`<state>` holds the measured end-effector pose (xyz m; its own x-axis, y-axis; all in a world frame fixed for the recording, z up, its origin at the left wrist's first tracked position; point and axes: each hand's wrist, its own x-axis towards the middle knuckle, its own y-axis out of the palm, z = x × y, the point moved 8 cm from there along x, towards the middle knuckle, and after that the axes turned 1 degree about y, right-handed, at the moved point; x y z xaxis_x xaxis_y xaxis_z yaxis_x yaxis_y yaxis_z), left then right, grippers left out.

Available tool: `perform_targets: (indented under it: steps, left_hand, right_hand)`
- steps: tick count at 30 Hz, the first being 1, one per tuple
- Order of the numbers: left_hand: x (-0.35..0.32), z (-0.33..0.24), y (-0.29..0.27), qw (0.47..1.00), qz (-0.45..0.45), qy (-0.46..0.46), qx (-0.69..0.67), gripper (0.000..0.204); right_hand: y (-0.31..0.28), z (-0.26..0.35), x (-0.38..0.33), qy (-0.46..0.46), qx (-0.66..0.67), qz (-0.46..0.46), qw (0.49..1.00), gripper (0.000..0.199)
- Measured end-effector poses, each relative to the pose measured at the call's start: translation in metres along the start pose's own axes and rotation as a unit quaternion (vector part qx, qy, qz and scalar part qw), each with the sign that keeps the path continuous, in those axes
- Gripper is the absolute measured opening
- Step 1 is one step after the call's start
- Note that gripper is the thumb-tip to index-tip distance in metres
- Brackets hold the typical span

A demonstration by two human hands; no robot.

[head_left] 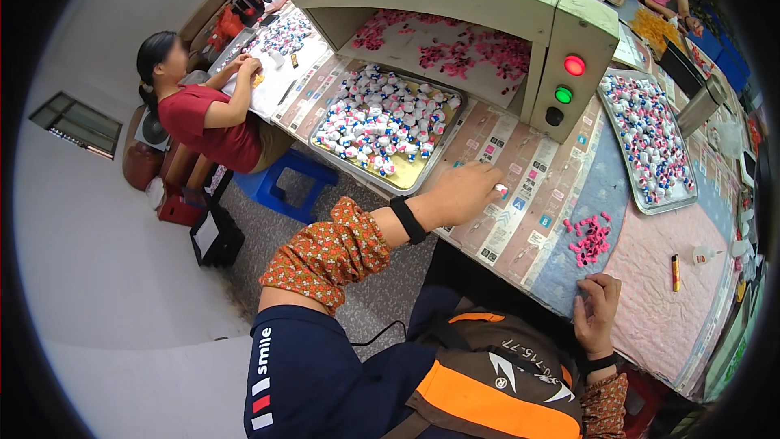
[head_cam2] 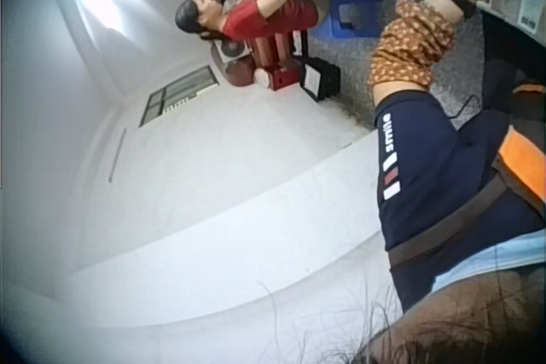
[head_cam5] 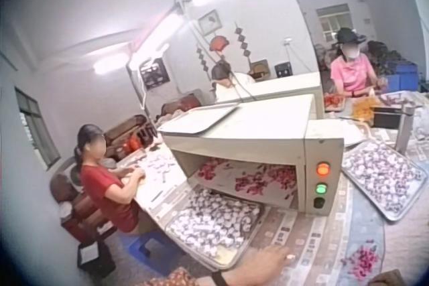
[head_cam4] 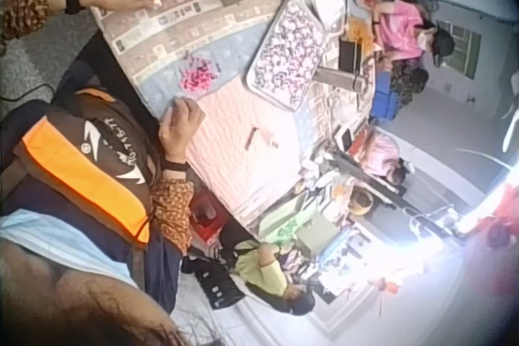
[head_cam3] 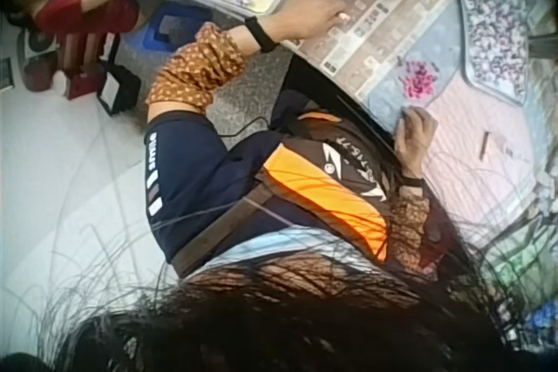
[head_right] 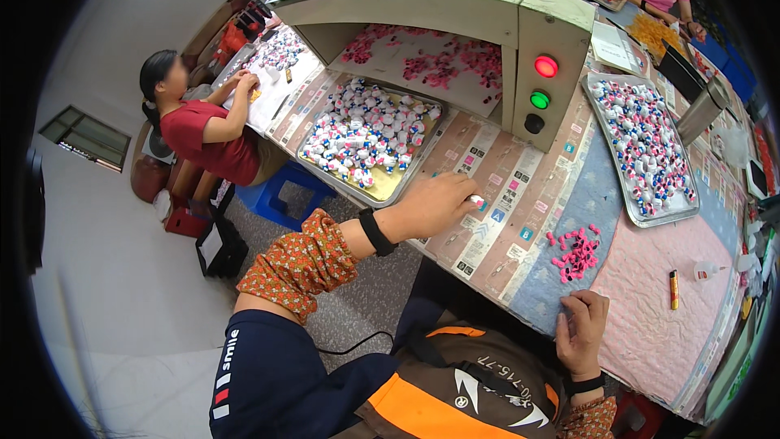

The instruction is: Assembling small toy figures by gluing pieces together and placing them into a heating/curing machine.

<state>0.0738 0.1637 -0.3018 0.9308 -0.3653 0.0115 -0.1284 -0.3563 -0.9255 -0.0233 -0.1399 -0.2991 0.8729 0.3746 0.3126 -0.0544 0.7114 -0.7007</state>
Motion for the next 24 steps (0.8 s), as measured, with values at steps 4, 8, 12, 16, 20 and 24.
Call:
perform_targets:
  steps: [4,8,12,16,20,24]
  left_hand:
    - [-0.006,0.001,-0.004,1.0,-0.018,0.016,-0.003,0.025]
    - [-0.011,0.004,-0.004,0.999,-0.03,0.021,0.009,0.025]
    - [-0.018,-0.002,-0.013,0.998,-0.053,0.023,0.019,0.024]
    - [-0.023,0.012,-0.043,0.994,-0.1,-0.024,-0.041,0.022]
    - [-0.033,0.081,-0.101,0.958,-0.258,-0.082,0.095,0.03]
    - [-0.055,0.163,-0.111,0.924,-0.232,-0.247,0.177,0.055]
  right_hand:
    - [0.0,0.001,0.001,-0.009,-0.002,-0.006,1.0,0.032]
    - [0.001,-0.001,-0.001,-0.006,-0.002,-0.004,1.0,0.031]
    - [0.001,0.0,-0.002,-0.007,0.0,-0.002,1.0,0.031]
    - [0.0,-0.001,-0.002,-0.005,-0.004,0.0,1.0,0.031]
    - [0.001,0.0,0.0,-0.004,0.005,-0.004,1.0,0.031]
    - [0.0,0.0,0.0,-0.006,0.005,-0.007,1.0,0.031]
